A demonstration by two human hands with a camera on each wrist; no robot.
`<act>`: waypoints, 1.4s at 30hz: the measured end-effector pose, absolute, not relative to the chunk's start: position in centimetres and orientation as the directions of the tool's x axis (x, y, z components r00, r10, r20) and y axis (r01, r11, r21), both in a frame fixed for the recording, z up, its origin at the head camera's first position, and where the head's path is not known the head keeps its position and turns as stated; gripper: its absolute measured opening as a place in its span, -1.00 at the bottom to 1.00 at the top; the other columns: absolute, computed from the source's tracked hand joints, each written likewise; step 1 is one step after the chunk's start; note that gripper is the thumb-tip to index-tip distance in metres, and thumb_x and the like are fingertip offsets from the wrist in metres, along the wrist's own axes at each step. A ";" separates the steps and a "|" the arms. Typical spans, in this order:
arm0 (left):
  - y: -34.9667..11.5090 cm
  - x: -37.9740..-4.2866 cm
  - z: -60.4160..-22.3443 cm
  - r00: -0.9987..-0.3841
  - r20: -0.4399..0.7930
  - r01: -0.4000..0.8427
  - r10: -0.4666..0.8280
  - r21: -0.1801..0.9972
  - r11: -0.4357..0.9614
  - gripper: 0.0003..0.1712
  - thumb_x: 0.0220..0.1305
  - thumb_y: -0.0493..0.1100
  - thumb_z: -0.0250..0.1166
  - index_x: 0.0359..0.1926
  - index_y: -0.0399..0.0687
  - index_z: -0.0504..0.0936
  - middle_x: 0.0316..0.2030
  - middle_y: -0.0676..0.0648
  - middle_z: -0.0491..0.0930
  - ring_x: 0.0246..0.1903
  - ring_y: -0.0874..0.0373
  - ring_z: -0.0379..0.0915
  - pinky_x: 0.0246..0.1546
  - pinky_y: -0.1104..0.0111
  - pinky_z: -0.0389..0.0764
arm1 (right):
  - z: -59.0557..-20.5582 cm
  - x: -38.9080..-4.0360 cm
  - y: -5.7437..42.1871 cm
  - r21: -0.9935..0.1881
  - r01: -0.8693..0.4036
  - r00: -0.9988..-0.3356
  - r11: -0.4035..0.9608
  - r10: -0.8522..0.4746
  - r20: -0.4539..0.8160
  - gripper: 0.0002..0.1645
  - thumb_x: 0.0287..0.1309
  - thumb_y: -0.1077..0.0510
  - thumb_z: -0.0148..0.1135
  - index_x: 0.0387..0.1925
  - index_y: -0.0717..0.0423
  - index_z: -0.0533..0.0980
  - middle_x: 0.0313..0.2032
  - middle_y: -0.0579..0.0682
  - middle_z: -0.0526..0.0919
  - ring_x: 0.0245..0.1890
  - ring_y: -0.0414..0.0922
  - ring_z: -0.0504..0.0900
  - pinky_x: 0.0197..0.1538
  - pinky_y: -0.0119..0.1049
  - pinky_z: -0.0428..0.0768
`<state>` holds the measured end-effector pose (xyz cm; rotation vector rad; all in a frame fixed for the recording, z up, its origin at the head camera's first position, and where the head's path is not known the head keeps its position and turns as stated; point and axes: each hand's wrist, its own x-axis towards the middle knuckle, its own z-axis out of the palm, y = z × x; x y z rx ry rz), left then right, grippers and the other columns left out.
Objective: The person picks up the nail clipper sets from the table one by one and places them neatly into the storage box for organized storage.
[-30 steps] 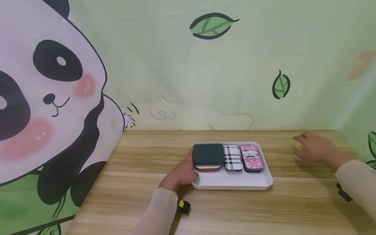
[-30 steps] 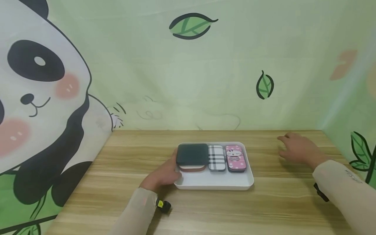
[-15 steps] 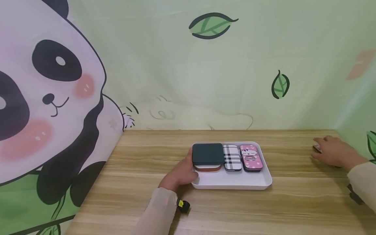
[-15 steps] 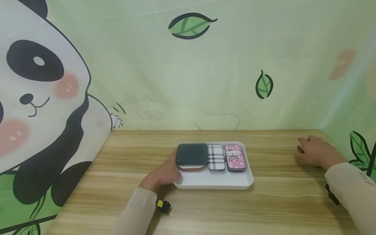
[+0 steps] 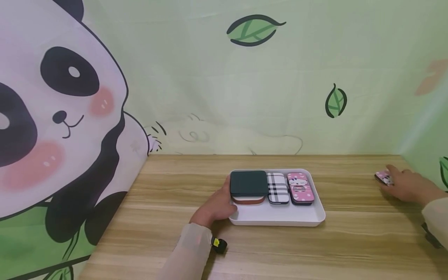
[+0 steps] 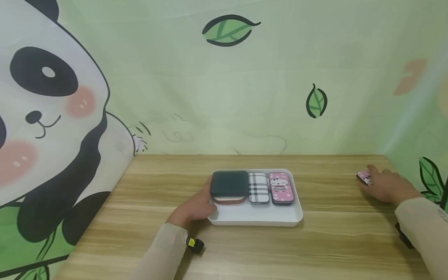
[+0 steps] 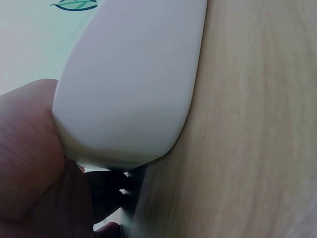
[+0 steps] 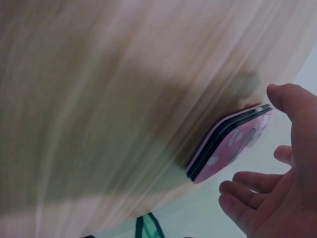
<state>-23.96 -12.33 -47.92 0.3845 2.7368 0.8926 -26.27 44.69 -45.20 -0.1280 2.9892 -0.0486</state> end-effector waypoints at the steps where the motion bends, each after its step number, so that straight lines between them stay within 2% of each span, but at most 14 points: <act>1: -12.3 -24.0 -47.9 -0.937 -0.142 0.174 0.319 0.603 0.778 0.17 0.14 -0.18 0.23 0.60 -0.10 -0.31 0.50 -0.22 0.17 0.28 -0.03 0.34 0.41 0.09 0.25 | -45.4 -26.2 45.0 -0.043 -0.085 -0.985 0.995 -0.090 -0.150 0.08 0.31 -0.26 0.11 0.28 0.66 0.04 -0.08 0.77 0.35 -0.17 0.59 0.50 -0.16 0.33 0.51; 4: -12.4 -24.0 -47.9 -0.937 -0.138 0.178 0.321 0.603 0.778 0.16 0.15 -0.17 0.23 0.60 -0.10 -0.30 0.51 -0.22 0.16 0.32 -0.03 0.31 0.42 0.10 0.23 | -46.1 -26.2 45.8 -0.048 -0.089 -0.984 0.995 -0.096 -0.153 0.10 0.34 -0.28 0.08 0.29 0.67 -0.01 -0.08 0.79 0.35 -0.17 0.61 0.49 -0.15 0.33 0.51; 11: -12.5 -24.0 -47.9 -0.937 -0.132 0.184 0.323 0.600 0.778 0.16 0.14 -0.18 0.23 0.60 -0.12 -0.30 0.49 -0.23 0.19 0.28 -0.03 0.34 0.40 0.10 0.26 | -47.6 -26.6 46.6 -0.089 -0.117 -0.983 0.989 -0.128 -0.134 0.12 0.38 -0.21 0.06 0.33 0.71 -0.15 -0.04 0.83 0.32 -0.10 0.64 0.46 -0.10 0.34 0.50; 19: -12.4 -23.9 -47.7 -0.937 -0.129 0.185 0.325 0.604 0.775 0.16 0.14 -0.19 0.23 0.60 -0.10 -0.30 0.48 -0.23 0.21 0.25 -0.02 0.36 0.38 0.11 0.29 | -47.8 -26.8 46.6 -0.086 -0.176 -0.979 0.981 -0.183 -0.093 -0.21 0.43 -0.03 0.06 0.22 0.62 0.05 -0.10 0.77 0.41 -0.13 0.64 0.48 -0.13 0.37 0.50; 24: -12.3 -23.8 -47.7 -0.938 -0.124 0.188 0.325 0.605 0.774 0.17 0.12 -0.20 0.23 0.60 -0.11 -0.30 0.47 -0.24 0.23 0.24 -0.02 0.37 0.36 0.12 0.31 | -47.8 -26.8 46.4 -0.107 -0.145 -0.981 0.984 -0.157 -0.110 -0.21 0.38 -0.03 0.07 0.19 0.63 0.09 -0.10 0.77 0.38 -0.11 0.64 0.46 -0.14 0.37 0.49; 31: -12.4 -23.9 -47.7 -0.938 -0.118 0.191 0.326 0.609 0.770 0.18 0.12 -0.21 0.23 0.60 -0.10 -0.30 0.47 -0.24 0.23 0.24 -0.02 0.37 0.36 0.13 0.31 | -47.6 -26.7 46.1 -0.090 -0.136 -0.984 0.987 -0.145 -0.105 -0.17 0.42 -0.11 0.08 0.17 0.64 0.13 -0.12 0.73 0.41 -0.10 0.62 0.47 -0.11 0.35 0.49; 42: -12.4 -23.9 -47.8 -0.938 -0.113 0.195 0.327 0.608 0.770 0.18 0.11 -0.22 0.24 0.60 -0.10 -0.31 0.44 -0.26 0.27 0.17 -0.01 0.39 0.31 0.14 0.35 | -47.3 -26.7 45.7 -0.037 -0.200 -0.974 0.979 -0.203 -0.100 -0.17 0.42 -0.13 0.09 0.19 0.62 0.22 -0.16 0.65 0.48 -0.16 0.53 0.55 -0.16 0.29 0.53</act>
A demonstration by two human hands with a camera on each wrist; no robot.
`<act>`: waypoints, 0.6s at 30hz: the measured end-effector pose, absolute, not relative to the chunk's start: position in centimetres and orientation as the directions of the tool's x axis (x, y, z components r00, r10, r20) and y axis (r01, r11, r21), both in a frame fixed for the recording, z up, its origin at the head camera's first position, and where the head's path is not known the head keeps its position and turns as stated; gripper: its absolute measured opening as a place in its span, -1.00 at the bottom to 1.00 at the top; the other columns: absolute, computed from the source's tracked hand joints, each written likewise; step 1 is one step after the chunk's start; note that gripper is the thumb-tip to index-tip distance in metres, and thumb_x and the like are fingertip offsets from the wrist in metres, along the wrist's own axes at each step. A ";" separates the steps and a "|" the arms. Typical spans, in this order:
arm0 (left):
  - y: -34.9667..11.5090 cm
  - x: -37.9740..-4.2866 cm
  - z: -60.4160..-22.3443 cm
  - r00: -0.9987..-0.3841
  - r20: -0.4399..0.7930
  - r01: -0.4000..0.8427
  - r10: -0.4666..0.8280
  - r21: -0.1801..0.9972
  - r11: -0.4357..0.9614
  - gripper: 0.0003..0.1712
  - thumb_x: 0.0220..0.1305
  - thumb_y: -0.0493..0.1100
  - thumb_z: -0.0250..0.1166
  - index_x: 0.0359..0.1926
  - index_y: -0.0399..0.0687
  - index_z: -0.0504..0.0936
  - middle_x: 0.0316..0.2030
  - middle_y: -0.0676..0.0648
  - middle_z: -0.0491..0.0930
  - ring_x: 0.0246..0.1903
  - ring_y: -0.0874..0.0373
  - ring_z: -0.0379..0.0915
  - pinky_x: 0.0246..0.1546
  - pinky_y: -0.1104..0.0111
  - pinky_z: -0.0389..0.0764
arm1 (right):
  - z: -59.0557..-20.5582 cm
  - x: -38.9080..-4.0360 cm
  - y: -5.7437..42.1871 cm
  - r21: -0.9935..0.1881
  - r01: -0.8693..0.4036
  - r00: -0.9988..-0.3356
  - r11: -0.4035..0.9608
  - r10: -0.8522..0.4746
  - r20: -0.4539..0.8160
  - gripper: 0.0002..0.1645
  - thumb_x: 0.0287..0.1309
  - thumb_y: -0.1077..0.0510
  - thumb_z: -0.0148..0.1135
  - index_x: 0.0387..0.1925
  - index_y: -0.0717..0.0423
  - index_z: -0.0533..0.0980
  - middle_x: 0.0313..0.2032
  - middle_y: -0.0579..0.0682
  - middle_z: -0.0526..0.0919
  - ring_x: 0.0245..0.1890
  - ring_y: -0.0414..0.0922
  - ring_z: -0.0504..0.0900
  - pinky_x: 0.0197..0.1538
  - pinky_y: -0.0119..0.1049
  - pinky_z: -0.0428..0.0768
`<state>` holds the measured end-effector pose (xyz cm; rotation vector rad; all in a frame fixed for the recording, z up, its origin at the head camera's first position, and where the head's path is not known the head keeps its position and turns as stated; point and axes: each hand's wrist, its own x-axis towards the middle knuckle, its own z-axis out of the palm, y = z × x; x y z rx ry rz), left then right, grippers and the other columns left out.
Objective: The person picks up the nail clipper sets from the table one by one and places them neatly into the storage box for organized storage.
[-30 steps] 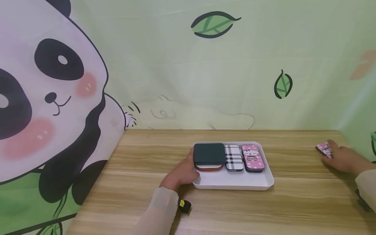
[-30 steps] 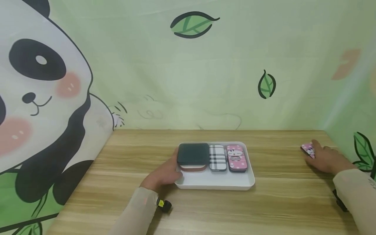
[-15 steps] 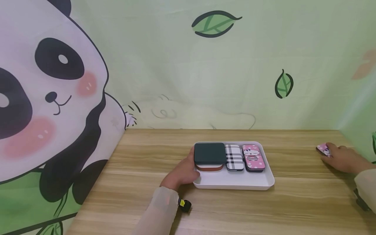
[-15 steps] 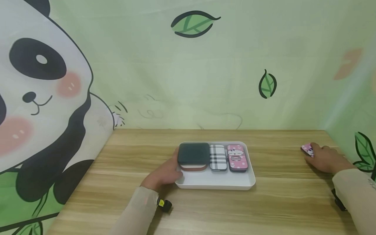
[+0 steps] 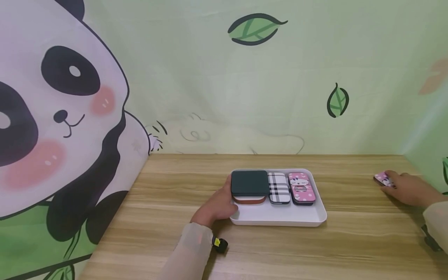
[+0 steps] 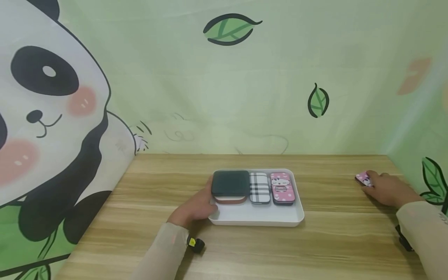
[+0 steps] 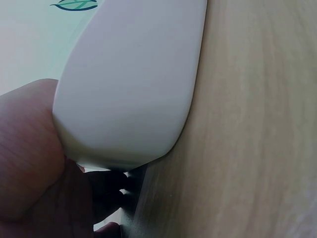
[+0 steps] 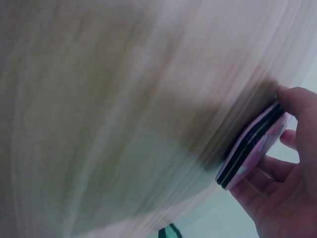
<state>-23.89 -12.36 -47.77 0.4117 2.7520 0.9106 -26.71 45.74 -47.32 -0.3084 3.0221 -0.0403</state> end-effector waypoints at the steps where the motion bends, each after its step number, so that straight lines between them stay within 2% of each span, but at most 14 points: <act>1: -12.3 -23.9 -47.8 -0.938 -0.114 0.195 0.327 0.608 0.770 0.18 0.11 -0.22 0.24 0.60 -0.11 -0.31 0.44 -0.26 0.28 0.16 -0.01 0.40 0.31 0.14 0.35 | -47.3 -26.7 45.5 -0.033 -0.206 -0.973 0.978 -0.209 -0.102 -0.17 0.42 -0.14 0.09 0.20 0.62 0.22 -0.14 0.67 0.47 -0.14 0.53 0.54 -0.15 0.30 0.53; 6: -12.4 -23.8 -47.7 -0.939 -0.121 0.186 0.323 0.609 0.771 0.19 0.10 -0.21 0.24 0.60 -0.13 -0.31 0.44 -0.26 0.27 0.18 -0.01 0.39 0.32 0.13 0.34 | -46.4 -26.5 43.4 -0.050 -0.259 -0.961 0.965 -0.262 -0.089 -0.15 0.41 -0.13 0.11 0.27 0.58 0.21 -0.05 0.67 0.45 -0.07 0.54 0.53 -0.09 0.30 0.51; 11: -12.4 -23.7 -47.6 -0.938 -0.125 0.181 0.323 0.617 0.765 0.19 0.10 -0.21 0.23 0.60 -0.10 -0.32 0.44 -0.26 0.28 0.17 -0.02 0.40 0.31 0.13 0.35 | -45.0 -26.8 40.2 -0.062 -0.339 -0.938 0.939 -0.342 -0.049 -0.14 0.33 -0.09 0.24 0.35 0.46 0.23 0.01 0.56 0.51 -0.02 0.45 0.55 0.00 0.30 0.50; 18: -12.3 -23.7 -47.6 -0.937 -0.129 0.184 0.325 0.608 0.772 0.19 0.10 -0.21 0.23 0.60 -0.13 -0.32 0.44 -0.27 0.28 0.18 -0.02 0.39 0.32 0.13 0.34 | -43.5 -26.9 35.0 -0.110 -0.390 -0.919 0.914 -0.394 -0.008 -0.19 0.32 -0.06 0.25 0.41 0.29 0.24 0.13 0.47 0.50 0.09 0.37 0.53 0.10 0.30 0.47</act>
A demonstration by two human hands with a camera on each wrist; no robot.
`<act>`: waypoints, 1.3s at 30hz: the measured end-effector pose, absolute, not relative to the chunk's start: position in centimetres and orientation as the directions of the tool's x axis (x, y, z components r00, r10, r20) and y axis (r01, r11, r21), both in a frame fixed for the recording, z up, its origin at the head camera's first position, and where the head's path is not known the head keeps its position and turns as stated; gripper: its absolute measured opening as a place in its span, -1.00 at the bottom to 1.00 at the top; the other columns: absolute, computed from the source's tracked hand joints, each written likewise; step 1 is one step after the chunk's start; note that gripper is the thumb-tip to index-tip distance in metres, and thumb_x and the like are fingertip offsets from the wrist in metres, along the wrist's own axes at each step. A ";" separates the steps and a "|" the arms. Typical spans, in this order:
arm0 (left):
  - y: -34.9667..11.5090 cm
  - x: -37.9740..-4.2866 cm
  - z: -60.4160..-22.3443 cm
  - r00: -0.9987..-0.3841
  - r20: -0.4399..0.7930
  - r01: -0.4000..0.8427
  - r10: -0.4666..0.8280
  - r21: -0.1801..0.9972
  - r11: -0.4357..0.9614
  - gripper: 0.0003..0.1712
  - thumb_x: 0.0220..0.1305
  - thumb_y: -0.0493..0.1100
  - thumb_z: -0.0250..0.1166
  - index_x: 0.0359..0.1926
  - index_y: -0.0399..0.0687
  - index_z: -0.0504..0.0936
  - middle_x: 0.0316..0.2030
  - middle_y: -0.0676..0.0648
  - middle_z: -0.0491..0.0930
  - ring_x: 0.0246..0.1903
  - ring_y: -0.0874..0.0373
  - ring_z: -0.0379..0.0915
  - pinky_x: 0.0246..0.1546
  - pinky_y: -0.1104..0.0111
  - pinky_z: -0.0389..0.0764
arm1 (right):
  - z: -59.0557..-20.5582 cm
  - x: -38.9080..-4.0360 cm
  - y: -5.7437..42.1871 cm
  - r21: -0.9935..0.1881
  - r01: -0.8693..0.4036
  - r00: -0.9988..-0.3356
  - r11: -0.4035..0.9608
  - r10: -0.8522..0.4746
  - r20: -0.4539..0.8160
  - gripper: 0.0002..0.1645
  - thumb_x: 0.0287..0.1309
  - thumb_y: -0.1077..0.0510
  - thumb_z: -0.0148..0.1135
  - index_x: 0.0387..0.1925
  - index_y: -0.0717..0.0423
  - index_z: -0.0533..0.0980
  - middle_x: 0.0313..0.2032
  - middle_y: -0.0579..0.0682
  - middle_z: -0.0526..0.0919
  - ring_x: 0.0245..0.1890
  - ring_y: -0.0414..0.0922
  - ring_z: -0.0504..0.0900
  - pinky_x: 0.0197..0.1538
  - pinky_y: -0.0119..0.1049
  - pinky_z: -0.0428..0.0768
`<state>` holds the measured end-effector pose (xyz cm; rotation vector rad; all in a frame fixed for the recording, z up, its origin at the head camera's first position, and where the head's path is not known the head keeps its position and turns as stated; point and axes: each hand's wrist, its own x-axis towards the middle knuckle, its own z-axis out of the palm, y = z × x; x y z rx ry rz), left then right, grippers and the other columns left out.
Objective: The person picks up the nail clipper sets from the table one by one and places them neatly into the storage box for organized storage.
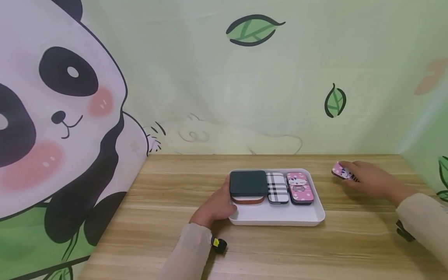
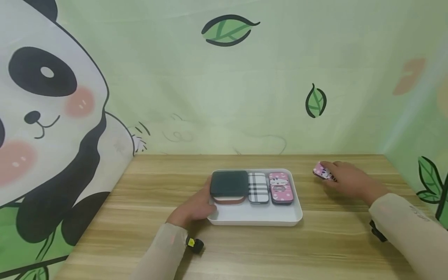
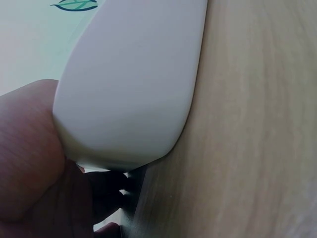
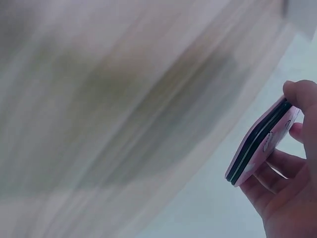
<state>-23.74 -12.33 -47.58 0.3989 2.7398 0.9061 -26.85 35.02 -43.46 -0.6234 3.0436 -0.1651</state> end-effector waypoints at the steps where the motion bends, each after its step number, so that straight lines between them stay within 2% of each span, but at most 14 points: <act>1: -12.3 -23.7 -47.6 -0.937 -0.132 0.181 0.323 0.606 0.775 0.18 0.11 -0.20 0.22 0.60 -0.11 -0.32 0.44 -0.26 0.27 0.19 -0.02 0.38 0.33 0.14 0.34 | -43.3 -26.8 34.2 -0.116 -0.398 -0.916 0.910 -0.402 -0.006 -0.19 0.31 -0.06 0.25 0.42 0.27 0.24 0.14 0.46 0.50 0.10 0.37 0.52 0.11 0.31 0.46; 10: -12.3 -23.8 -47.7 -0.937 -0.133 0.184 0.322 0.593 0.783 0.19 0.10 -0.21 0.24 0.60 -0.15 -0.32 0.40 -0.29 0.33 0.08 -0.01 0.42 0.23 0.15 0.39 | -41.8 -25.7 27.5 -0.151 -0.473 -0.880 0.868 -0.473 0.034 -0.20 0.31 -0.06 0.26 0.48 0.04 0.25 0.28 0.29 0.46 0.23 0.26 0.45 0.21 0.26 0.45; 15: -12.4 -23.9 -47.6 -0.938 -0.137 0.178 0.318 0.598 0.781 0.19 0.10 -0.22 0.24 0.59 -0.16 -0.32 0.38 -0.30 0.35 0.07 -0.02 0.42 0.22 0.13 0.40 | -41.5 -25.7 24.9 -0.162 -0.528 -0.848 0.834 -0.526 0.054 -0.18 0.29 -0.07 0.30 0.49 -0.02 0.25 0.28 0.22 0.47 0.26 0.24 0.44 0.25 0.24 0.43; 21: -12.5 -23.8 -47.4 -0.935 -0.145 0.173 0.323 0.607 0.776 0.19 0.11 -0.21 0.24 0.60 -0.13 -0.32 0.44 -0.28 0.27 0.15 -0.02 0.38 0.31 0.14 0.34 | -41.9 -25.9 22.5 -0.183 -0.570 -0.818 0.801 -0.574 0.031 -0.19 0.28 -0.05 0.29 0.50 -0.07 0.25 0.29 0.18 0.46 0.28 0.19 0.43 0.29 0.19 0.41; 29: -12.4 -24.0 -47.5 -0.933 -0.128 0.192 0.336 0.614 0.765 0.19 0.10 -0.22 0.23 0.60 -0.12 -0.32 0.42 -0.27 0.31 0.10 -0.01 0.40 0.24 0.16 0.37 | -42.2 -25.6 20.3 -0.144 -0.634 -0.768 0.760 -0.641 -0.001 -0.25 0.32 -0.03 0.23 0.49 -0.05 0.27 0.29 0.17 0.47 0.27 0.17 0.44 0.29 0.16 0.43; 39: -12.4 -23.9 -47.5 -0.932 -0.137 0.185 0.337 0.619 0.763 0.18 0.10 -0.22 0.23 0.60 -0.13 -0.31 0.45 -0.27 0.26 0.15 0.00 0.38 0.32 0.15 0.33 | -42.9 -26.0 19.2 -0.168 -0.659 -0.738 0.733 -0.673 -0.045 -0.28 0.35 -0.05 0.20 0.48 -0.08 0.28 0.33 0.14 0.44 0.30 0.14 0.43 0.30 0.14 0.43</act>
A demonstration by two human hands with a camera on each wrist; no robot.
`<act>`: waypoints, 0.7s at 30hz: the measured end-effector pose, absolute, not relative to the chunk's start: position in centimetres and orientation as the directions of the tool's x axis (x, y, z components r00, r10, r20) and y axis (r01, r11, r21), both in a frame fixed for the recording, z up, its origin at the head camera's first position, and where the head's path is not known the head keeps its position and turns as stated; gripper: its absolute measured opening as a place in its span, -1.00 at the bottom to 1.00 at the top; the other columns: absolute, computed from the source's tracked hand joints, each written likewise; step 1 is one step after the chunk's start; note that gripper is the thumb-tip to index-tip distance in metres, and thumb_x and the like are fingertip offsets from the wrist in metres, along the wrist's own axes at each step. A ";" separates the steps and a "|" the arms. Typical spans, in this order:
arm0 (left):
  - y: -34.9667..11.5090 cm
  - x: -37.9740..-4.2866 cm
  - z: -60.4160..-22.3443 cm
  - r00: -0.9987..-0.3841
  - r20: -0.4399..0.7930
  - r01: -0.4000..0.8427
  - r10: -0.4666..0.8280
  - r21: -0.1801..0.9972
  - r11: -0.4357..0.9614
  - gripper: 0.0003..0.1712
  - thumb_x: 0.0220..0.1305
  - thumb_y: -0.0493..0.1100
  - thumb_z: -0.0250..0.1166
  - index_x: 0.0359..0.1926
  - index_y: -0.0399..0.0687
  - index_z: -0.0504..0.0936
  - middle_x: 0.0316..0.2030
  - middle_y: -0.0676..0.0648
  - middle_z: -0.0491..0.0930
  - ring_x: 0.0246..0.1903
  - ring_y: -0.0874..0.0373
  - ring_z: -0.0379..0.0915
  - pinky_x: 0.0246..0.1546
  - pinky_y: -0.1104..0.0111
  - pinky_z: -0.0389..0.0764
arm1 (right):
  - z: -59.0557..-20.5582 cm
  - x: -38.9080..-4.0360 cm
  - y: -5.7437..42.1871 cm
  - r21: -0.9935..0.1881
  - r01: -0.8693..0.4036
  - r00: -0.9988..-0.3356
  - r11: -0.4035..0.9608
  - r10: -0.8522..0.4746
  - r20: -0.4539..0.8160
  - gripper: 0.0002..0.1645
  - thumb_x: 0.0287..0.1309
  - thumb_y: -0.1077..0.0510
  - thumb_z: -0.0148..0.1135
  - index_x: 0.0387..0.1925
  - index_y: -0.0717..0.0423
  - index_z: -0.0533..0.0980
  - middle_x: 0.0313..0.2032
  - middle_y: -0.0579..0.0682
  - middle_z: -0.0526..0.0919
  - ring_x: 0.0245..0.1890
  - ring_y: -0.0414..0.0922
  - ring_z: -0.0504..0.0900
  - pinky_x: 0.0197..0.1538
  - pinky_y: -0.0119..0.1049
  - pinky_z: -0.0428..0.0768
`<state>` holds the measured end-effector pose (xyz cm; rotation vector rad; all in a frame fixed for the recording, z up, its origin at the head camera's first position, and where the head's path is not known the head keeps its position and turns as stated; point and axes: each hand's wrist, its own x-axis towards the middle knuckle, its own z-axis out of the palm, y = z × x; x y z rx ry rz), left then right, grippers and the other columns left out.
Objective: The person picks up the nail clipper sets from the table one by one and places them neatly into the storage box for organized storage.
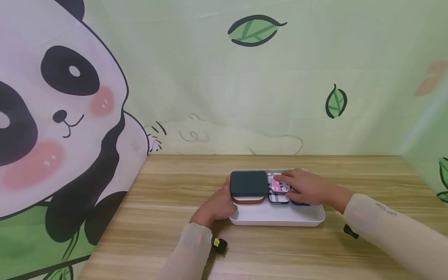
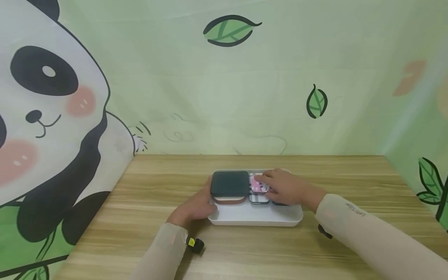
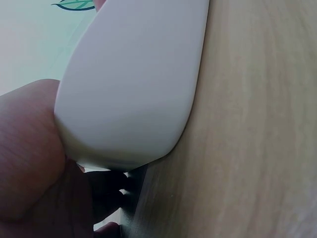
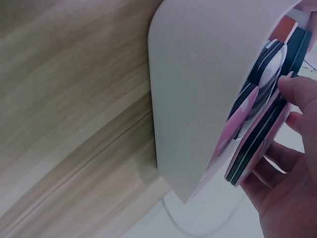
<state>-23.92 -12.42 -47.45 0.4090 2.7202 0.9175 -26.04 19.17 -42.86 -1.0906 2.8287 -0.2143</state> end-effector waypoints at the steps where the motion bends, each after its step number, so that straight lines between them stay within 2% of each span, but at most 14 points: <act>1: -12.4 -23.9 -47.4 -0.932 -0.140 0.181 0.335 0.620 0.763 0.18 0.11 -0.22 0.23 0.60 -0.13 -0.31 0.45 -0.27 0.25 0.16 -0.01 0.37 0.33 0.15 0.32 | -42.9 -26.1 19.1 -0.171 -0.662 -0.734 0.730 -0.677 -0.046 -0.28 0.35 -0.04 0.21 0.48 -0.07 0.29 0.33 0.14 0.44 0.30 0.15 0.43 0.30 0.15 0.42; 15: -12.2 -24.0 -47.7 -0.935 -0.147 0.170 0.323 0.613 0.771 0.17 0.13 -0.22 0.23 0.60 -0.12 -0.32 0.48 -0.25 0.20 0.22 0.01 0.34 0.38 0.13 0.28 | -43.5 -26.4 19.4 -0.186 -0.656 -0.737 0.732 -0.674 -0.056 -0.30 0.37 -0.02 0.16 0.48 -0.03 0.28 0.34 0.18 0.40 0.33 0.19 0.39 0.34 0.19 0.36; 21: -12.4 -23.8 -47.8 -0.935 -0.126 0.184 0.333 0.630 0.754 0.19 0.08 -0.24 0.21 0.60 -0.13 -0.33 0.50 -0.24 0.16 0.35 -0.01 0.27 0.41 0.13 0.24 | -43.7 -26.5 19.3 -0.181 -0.643 -0.746 0.744 -0.662 -0.072 -0.28 0.38 -0.04 0.14 0.50 -0.06 0.24 0.37 0.17 0.38 0.35 0.19 0.37 0.35 0.20 0.34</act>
